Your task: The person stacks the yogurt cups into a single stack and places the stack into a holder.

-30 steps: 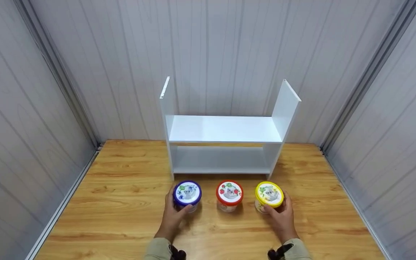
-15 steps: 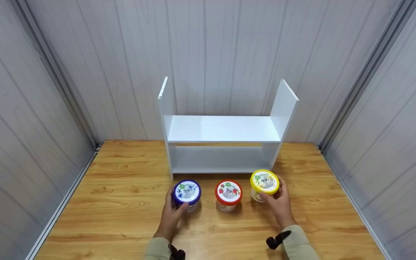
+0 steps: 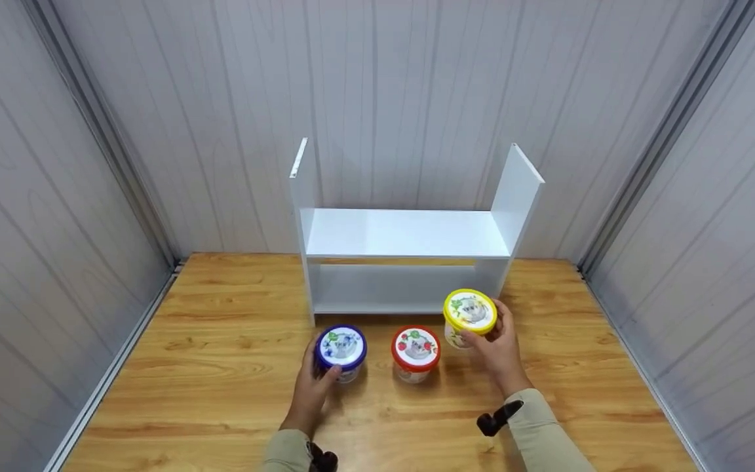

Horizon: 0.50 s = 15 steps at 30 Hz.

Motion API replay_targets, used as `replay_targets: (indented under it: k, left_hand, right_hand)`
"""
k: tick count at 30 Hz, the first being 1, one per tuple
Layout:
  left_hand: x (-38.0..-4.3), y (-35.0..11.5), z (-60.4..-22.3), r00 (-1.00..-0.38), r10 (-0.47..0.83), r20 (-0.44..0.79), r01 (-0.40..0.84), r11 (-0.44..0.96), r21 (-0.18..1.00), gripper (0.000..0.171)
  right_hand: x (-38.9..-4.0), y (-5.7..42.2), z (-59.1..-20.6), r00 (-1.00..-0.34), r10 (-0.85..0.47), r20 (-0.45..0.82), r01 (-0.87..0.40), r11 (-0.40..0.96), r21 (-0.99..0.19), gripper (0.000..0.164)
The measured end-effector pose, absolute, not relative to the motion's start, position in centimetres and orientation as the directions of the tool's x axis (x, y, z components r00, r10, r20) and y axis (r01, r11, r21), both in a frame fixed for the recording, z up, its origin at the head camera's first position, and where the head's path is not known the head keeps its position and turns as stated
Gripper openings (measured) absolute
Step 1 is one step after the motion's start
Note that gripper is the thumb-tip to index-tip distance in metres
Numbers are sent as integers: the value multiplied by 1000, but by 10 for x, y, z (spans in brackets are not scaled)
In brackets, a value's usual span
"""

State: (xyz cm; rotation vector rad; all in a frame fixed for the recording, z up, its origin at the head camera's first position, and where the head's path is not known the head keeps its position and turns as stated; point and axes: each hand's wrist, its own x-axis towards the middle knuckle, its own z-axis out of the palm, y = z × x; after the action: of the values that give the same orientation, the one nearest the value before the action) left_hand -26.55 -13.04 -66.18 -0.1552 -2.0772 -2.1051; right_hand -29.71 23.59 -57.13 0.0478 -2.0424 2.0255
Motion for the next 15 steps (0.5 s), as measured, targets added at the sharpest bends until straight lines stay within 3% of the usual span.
replay_targets:
  k: [15]
  left_hand:
    - [-265, -130, -662, -969, -51, 241, 242, -32, 970, 78]
  right_hand:
    - [-305, 191, -547, -964, 69, 258, -258, 9, -966, 90]
